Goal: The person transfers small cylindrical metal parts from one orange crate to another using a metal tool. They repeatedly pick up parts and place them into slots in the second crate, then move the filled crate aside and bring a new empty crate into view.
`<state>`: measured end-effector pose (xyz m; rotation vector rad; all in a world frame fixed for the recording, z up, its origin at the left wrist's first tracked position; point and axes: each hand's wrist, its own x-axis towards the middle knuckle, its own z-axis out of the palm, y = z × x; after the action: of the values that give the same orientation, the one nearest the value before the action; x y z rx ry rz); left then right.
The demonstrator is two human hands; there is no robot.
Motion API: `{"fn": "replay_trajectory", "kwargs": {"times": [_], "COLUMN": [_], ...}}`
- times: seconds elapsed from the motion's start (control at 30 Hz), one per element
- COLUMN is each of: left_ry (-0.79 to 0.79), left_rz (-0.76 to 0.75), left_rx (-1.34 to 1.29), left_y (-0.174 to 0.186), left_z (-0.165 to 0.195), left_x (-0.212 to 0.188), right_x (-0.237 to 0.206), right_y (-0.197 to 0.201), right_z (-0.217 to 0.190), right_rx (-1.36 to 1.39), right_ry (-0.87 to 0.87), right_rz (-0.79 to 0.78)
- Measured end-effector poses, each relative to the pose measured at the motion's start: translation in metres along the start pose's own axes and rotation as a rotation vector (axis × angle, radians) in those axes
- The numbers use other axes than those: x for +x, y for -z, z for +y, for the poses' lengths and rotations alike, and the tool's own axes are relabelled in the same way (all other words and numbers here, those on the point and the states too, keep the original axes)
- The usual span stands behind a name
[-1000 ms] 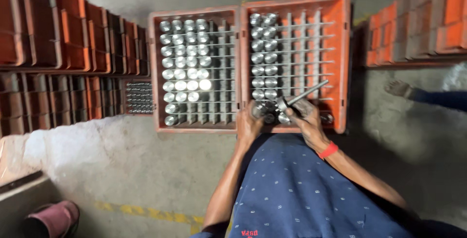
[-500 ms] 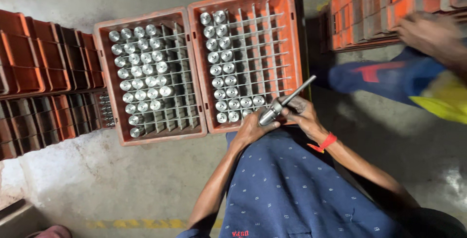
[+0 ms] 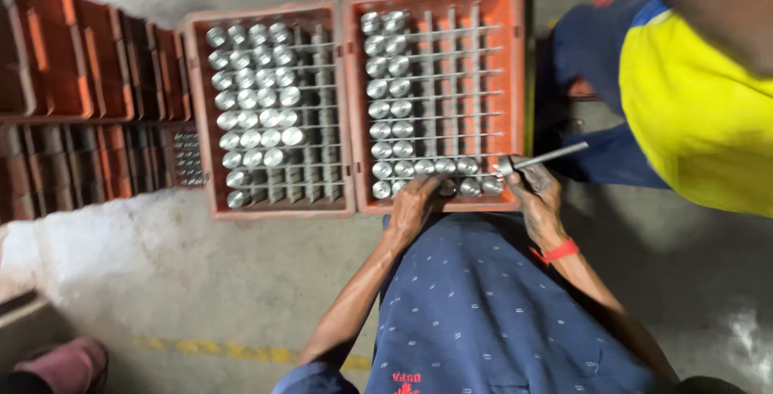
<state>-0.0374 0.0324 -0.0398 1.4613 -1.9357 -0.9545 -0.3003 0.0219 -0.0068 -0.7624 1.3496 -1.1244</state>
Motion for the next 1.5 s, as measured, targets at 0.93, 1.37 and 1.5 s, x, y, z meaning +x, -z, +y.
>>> {"fn": "replay_trajectory", "kwargs": {"times": [0.93,1.37,1.5], "left_ry": [0.483,0.398,0.380], "left_rz": [0.721,-0.057,-0.134], "left_rx": [-0.657,-0.131,-0.304], "left_y": [0.178,0.043,0.038], "left_z": [-0.091,0.029,0.041], "left_x": [-0.030,0.013,0.019], "right_x": [0.006,0.005,0.018], "right_y": [-0.113,-0.096,-0.066], "right_z": [0.017,-0.023,-0.009], "right_rx": [-0.063,-0.139,-0.132], "right_ry": [-0.131,0.082,0.013], "right_rz": [-0.282,-0.479,-0.562]}}
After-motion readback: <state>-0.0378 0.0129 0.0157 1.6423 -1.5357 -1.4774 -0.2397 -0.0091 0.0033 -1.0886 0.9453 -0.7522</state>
